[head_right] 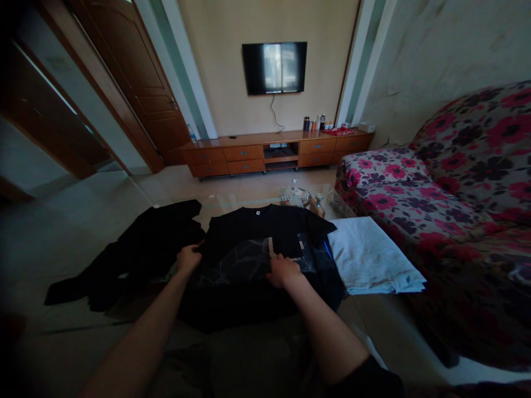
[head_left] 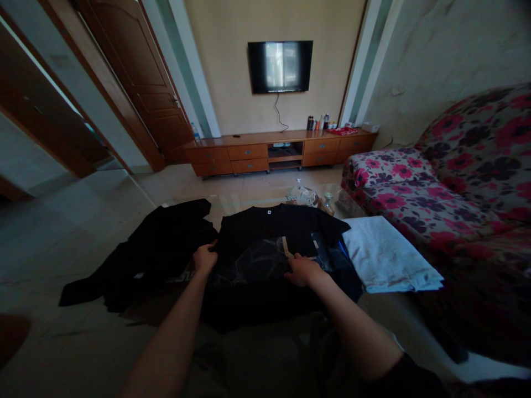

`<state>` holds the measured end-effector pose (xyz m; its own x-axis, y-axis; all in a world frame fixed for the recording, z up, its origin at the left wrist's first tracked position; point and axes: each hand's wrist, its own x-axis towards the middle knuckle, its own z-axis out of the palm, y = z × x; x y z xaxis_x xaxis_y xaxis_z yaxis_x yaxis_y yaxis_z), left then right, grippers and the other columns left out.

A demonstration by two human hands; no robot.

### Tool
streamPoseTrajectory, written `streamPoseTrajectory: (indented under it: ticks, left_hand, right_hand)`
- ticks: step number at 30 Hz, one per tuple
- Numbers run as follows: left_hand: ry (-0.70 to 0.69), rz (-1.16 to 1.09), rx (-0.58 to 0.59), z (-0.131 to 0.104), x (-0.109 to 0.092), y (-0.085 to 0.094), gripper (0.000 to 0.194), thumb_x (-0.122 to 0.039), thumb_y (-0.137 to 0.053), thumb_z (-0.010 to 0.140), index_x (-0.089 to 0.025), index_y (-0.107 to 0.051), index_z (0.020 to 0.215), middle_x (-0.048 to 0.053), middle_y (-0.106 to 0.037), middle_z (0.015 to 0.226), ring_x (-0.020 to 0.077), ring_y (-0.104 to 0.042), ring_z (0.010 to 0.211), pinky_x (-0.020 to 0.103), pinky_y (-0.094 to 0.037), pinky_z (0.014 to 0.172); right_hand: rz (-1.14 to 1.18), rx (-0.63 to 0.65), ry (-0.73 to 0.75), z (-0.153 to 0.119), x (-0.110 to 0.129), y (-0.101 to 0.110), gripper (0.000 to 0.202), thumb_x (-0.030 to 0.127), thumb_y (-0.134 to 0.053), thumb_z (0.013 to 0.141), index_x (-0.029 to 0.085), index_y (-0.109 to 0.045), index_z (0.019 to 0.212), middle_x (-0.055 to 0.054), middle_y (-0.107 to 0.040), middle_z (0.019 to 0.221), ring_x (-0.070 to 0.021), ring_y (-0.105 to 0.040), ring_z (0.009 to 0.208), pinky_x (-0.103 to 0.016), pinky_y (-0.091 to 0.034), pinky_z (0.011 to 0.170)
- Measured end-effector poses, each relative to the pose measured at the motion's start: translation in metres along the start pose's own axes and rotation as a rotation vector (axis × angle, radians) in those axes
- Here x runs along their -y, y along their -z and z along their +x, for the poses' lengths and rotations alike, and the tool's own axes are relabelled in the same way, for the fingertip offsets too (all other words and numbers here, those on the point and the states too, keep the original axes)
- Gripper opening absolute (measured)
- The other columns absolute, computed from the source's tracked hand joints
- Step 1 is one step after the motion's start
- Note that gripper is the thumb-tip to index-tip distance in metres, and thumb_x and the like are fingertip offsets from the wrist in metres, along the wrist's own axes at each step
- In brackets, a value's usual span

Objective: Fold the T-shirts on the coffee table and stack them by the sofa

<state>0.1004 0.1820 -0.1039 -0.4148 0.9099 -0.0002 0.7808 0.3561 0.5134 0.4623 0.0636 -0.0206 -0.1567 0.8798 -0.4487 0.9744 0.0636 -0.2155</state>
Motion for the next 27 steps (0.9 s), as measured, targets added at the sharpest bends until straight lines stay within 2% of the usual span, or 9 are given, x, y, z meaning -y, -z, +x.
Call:
streamPoseTrajectory:
  ticks: [6, 12, 15, 17, 20, 22, 25, 27]
  left_hand:
    - [-0.002, 0.052, -0.027, -0.003, -0.008, 0.001, 0.043, -0.016, -0.062, 0.076, -0.018, -0.078, 0.117, 0.019, -0.077, 0.114, 0.0346, -0.072, 0.109, 0.035, -0.054, 0.085]
    - [-0.128, 0.094, -0.02, -0.008, -0.01, 0.008, 0.048, -0.009, -0.062, 0.075, -0.017, -0.076, 0.12, 0.017, -0.077, 0.111, 0.0334, -0.072, 0.105, 0.034, -0.054, 0.086]
    - [-0.223, 0.117, 0.0, -0.016, -0.008, 0.008, 0.052, -0.005, -0.056, 0.078, -0.017, -0.073, 0.125, 0.016, -0.075, 0.117, 0.0292, -0.07, 0.112, 0.033, -0.051, 0.096]
    - [-0.307, 0.154, 0.008, -0.023, -0.006, 0.007, 0.061, -0.002, -0.052, 0.079, -0.019, -0.066, 0.136, 0.015, -0.07, 0.126, 0.0262, -0.066, 0.119, 0.033, -0.048, 0.103]
    - [-0.511, 0.287, -0.025, -0.033, -0.002, 0.007, 0.082, 0.001, -0.047, 0.079, -0.027, -0.045, 0.156, 0.014, -0.055, 0.15, 0.027, -0.056, 0.131, 0.04, -0.045, 0.108]
    - [-0.651, 0.366, -0.038, -0.035, 0.001, 0.008, 0.09, 0.004, -0.044, 0.078, -0.033, -0.036, 0.16, 0.01, -0.044, 0.16, 0.0284, -0.05, 0.137, 0.044, -0.044, 0.11]
    - [-0.756, 0.414, 0.002, -0.031, 0.009, 0.011, 0.084, 0.004, -0.044, 0.079, -0.035, -0.048, 0.154, 0.006, -0.042, 0.162, 0.0273, -0.047, 0.141, 0.044, -0.042, 0.114]
    - [-0.758, 0.44, 0.025, -0.028, 0.016, 0.012, 0.072, 0.0, -0.047, 0.082, -0.032, -0.059, 0.146, 0.005, -0.045, 0.16, 0.0276, -0.047, 0.141, 0.044, -0.042, 0.115]
  right_hand:
    - [-0.001, -0.01, 0.001, 0.0, 0.0, 0.0, 0.052, 0.047, -0.061, 0.091, 0.022, -0.059, 0.136, -0.017, -0.054, 0.145, -0.0364, -0.056, 0.13, -0.049, -0.047, 0.099]
    - [0.032, -0.015, -0.003, -0.002, 0.0, 0.0, 0.049, 0.044, -0.063, 0.09, 0.022, -0.062, 0.134, -0.018, -0.054, 0.144, -0.0372, -0.056, 0.13, -0.051, -0.046, 0.099]
    - [0.036, -0.012, 0.0, -0.002, -0.001, 0.0, 0.049, 0.044, -0.063, 0.09, 0.021, -0.062, 0.134, -0.018, -0.054, 0.144, -0.037, -0.056, 0.13, -0.05, -0.046, 0.1]
    - [0.041, -0.01, 0.005, -0.001, -0.002, 0.0, 0.05, 0.045, -0.063, 0.091, 0.02, -0.062, 0.134, -0.018, -0.054, 0.144, -0.0369, -0.056, 0.13, -0.05, -0.046, 0.1]
    - [0.058, -0.01, 0.002, -0.001, -0.002, 0.0, 0.05, 0.044, -0.063, 0.09, 0.021, -0.062, 0.134, -0.019, -0.055, 0.143, -0.0371, -0.055, 0.13, -0.051, -0.046, 0.101]
    - [0.063, -0.012, 0.003, -0.002, -0.002, 0.0, 0.049, 0.043, -0.063, 0.09, 0.02, -0.062, 0.133, -0.019, -0.055, 0.143, -0.0374, -0.055, 0.131, -0.051, -0.045, 0.101]
    - [0.053, -0.017, 0.004, -0.002, -0.001, 0.0, 0.048, 0.044, -0.063, 0.091, 0.02, -0.063, 0.132, -0.019, -0.055, 0.143, -0.0373, -0.055, 0.131, -0.051, -0.045, 0.101]
    - [0.045, -0.017, 0.005, -0.002, -0.002, 0.0, 0.049, 0.045, -0.062, 0.091, 0.02, -0.062, 0.133, -0.018, -0.055, 0.144, -0.0369, -0.055, 0.131, -0.049, -0.046, 0.101]
